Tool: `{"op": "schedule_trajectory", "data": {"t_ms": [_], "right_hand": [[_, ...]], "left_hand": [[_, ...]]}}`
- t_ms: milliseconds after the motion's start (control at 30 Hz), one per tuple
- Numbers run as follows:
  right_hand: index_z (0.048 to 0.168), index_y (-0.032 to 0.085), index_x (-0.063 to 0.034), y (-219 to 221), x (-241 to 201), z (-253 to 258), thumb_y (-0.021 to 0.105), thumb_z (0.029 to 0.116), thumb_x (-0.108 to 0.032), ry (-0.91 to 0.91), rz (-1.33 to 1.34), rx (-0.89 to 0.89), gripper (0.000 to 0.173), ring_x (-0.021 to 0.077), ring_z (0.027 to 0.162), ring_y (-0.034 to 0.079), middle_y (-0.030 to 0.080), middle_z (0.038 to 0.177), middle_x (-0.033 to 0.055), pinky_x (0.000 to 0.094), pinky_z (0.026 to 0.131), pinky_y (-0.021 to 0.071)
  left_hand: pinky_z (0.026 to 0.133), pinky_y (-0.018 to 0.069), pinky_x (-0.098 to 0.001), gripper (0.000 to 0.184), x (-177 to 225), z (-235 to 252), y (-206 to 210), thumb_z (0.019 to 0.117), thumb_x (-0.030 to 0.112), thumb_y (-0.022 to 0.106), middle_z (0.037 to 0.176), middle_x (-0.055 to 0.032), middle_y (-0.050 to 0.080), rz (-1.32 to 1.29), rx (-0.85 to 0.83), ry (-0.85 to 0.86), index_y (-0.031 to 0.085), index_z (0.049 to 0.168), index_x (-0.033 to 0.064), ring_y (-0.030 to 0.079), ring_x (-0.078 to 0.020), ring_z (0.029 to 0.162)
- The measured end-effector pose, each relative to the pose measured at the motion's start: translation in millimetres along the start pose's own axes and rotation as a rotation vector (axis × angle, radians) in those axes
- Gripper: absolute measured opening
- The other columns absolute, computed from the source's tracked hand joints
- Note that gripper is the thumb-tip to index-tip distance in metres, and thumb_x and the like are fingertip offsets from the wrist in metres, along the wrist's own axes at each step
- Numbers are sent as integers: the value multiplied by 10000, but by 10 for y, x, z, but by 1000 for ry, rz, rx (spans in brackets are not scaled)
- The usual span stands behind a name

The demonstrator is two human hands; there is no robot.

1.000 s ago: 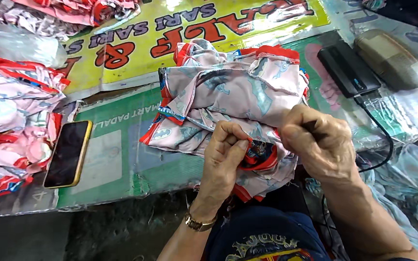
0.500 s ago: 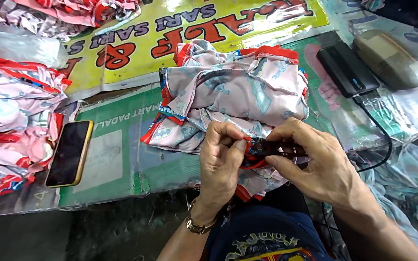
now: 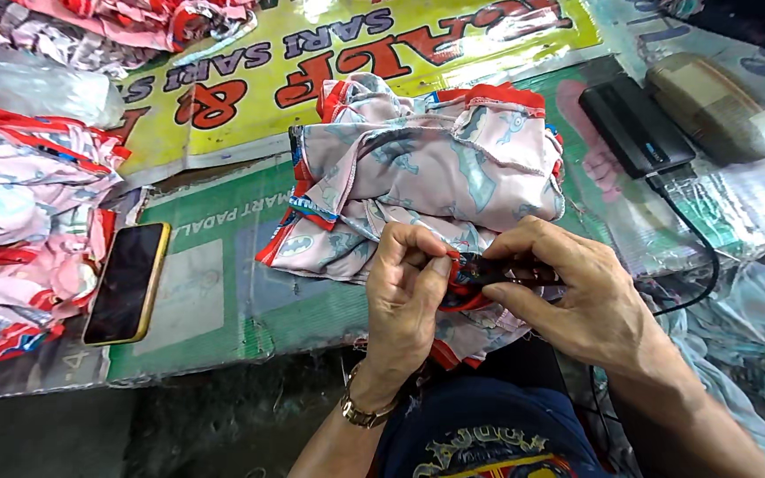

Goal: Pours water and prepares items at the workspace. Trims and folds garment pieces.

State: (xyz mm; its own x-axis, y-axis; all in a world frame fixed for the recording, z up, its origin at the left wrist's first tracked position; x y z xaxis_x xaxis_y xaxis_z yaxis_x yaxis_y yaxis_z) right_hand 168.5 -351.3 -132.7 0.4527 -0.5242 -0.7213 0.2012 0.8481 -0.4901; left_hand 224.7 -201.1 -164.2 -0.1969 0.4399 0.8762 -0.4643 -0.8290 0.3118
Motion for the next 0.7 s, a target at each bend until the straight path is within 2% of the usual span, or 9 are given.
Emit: {"op": "schedule_trajectory", "data": {"t_ms": [167,267,367,533,700], "right_hand": [[1075,677,-71,4,-4,15,693,952,-223,-2,45,3,196,-35,787,623,658,934,-52,116,656,543],[1067,681,-71,12,3,29,694,947,-202,3,64,5,178,-35,779,622,660,924,-55,114,647,540],[1063,689,-73,19,31,36,689,950,-194,14,68,9,165,-36,769,613,659,917,-58,111,635,525],[1056,692,-73,17,45,40,703,942,-182,17,70,17,158,-33,778,618,665,927,-53,111,645,527],[1035,705,-63,-2,0,30,710,946,-180,-37,2,46,147,-24,771,606,668,909,-39,121,649,504]], "left_hand": [[809,563,-221,165,-11,2,1,1007,43,560,976,44,630,5,-9,-4,597,1105,171,640,-42,894],[804,562,-217,154,-6,5,16,1004,94,583,992,51,639,12,-30,-8,608,1132,176,641,-38,897],[824,566,-216,181,19,9,42,997,36,586,1012,41,639,66,-41,17,596,1140,147,642,-34,914],[773,564,-187,134,132,5,63,1038,41,537,998,32,615,338,-46,108,612,1143,80,624,-15,859],[733,576,-181,111,270,5,85,999,17,582,933,14,646,528,-14,150,610,1105,33,644,-24,811]]}}
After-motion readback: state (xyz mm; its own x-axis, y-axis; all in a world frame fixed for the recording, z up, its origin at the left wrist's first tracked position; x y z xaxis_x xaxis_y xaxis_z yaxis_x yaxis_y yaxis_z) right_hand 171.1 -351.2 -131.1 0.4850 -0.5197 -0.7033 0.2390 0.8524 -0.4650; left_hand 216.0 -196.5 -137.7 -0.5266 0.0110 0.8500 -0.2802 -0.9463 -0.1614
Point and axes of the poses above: each hand's wrist, its own z-axis towards the middle knuckle, its own y-axis out of the palm, x = y × z, the point moved 8 cm from there along z, towards the middle knuckle
